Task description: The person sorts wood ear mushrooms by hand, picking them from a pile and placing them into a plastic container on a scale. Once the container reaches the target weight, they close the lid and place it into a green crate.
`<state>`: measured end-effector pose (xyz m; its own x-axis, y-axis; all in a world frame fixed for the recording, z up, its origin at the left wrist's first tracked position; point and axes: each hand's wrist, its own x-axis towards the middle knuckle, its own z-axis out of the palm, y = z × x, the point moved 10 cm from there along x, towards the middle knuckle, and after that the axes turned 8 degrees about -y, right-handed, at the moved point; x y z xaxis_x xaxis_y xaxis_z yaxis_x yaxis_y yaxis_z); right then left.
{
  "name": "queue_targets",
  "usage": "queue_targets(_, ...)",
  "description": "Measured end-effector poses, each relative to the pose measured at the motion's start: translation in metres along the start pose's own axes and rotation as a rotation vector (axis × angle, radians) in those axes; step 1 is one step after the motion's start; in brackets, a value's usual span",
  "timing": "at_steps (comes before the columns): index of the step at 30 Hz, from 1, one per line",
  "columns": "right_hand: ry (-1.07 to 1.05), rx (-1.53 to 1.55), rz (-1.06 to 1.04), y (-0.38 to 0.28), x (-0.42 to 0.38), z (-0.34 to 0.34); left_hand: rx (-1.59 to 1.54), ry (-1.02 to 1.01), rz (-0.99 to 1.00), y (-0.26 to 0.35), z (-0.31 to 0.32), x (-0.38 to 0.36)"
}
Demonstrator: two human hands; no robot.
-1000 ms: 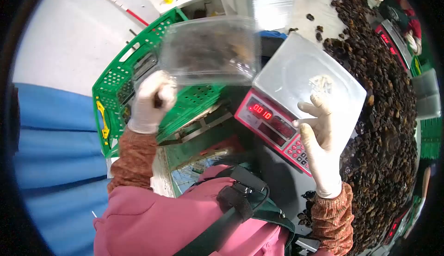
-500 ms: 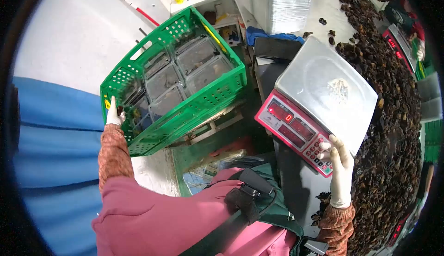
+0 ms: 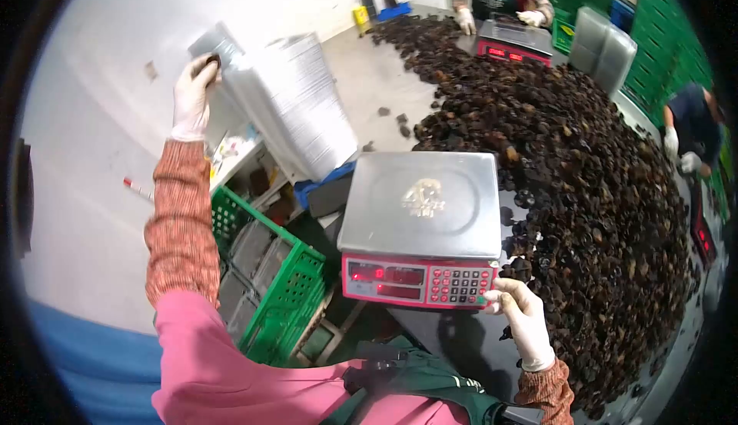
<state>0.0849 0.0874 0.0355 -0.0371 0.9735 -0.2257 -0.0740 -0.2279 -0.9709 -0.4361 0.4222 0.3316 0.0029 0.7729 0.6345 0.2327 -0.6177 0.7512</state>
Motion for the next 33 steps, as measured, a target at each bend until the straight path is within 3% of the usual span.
queue_targets(3, 0.12, 0.055, 0.02, 0.013, -0.023, -0.025, 0.196, -0.113, -0.056, -0.015, 0.055, 0.071)
queue_targets(5, 0.195, 0.119, 0.021, 0.027, -0.041, -0.043, 0.464, -0.339, -0.249, -0.06, 0.077, 0.095)
queue_targets(6, 0.235, 0.113, 0.029, 0.031, -0.05, -0.05, 0.735, -0.321, -0.176, -0.039, 0.093, 0.081)
queue_targets(8, 0.295, 0.14, 0.029, 0.042, -0.065, -0.064, 0.951, -0.304, -0.099, -0.048, 0.086, 0.088)
queue_targets(9, 0.321, 0.153, 0.03, 0.048, -0.071, -0.07, 1.003, -0.329, -0.132, -0.054, 0.08, 0.09)
queue_targets(10, 0.342, 0.163, 0.025, 0.054, -0.077, -0.076, 1.205, -0.459, -0.284, -0.046, 0.09, 0.08)
queue_targets(14, 0.372, 0.203, 0.035, 0.067, -0.084, -0.087, 0.807, -0.727, -0.384, -0.087, 0.086, 0.063)
queue_targets(17, 0.38, 0.179, 0.034, 0.062, -0.079, -0.087, 1.049, -0.747, -0.488, -0.067, 0.102, 0.057)
queue_targets(20, 0.375, 0.2, 0.008, 0.065, -0.079, -0.087, 1.149, -0.628, -0.408, -0.072, 0.091, 0.078)
queue_targets(22, 0.401, 0.215, -0.005, 0.065, -0.082, -0.088, 0.955, -0.611, -0.277, -0.071, 0.082, 0.084)
queue_targets(23, 0.424, 0.243, -0.001, 0.07, -0.087, -0.09, 0.999, -0.557, -0.174, -0.063, 0.074, 0.09)
queue_targets(25, 0.455, 0.238, 0.024, 0.072, -0.097, -0.093, 0.87, -0.612, -0.296, -0.105, 0.045, 0.114)
queue_targets(29, 0.511, 0.234, 0.043, 0.083, -0.114, -0.102, 0.917, -0.506, 0.058, -0.11, 0.016, 0.147)
queue_targets(31, 0.498, 0.265, 0.02, 0.082, -0.116, -0.101, 1.091, -0.465, 0.116, -0.071, 0.049, 0.126)
queue_targets(33, 0.522, 0.304, 0.016, 0.074, -0.125, -0.093, 0.827, -0.523, 0.043, -0.084, 0.064, 0.137)
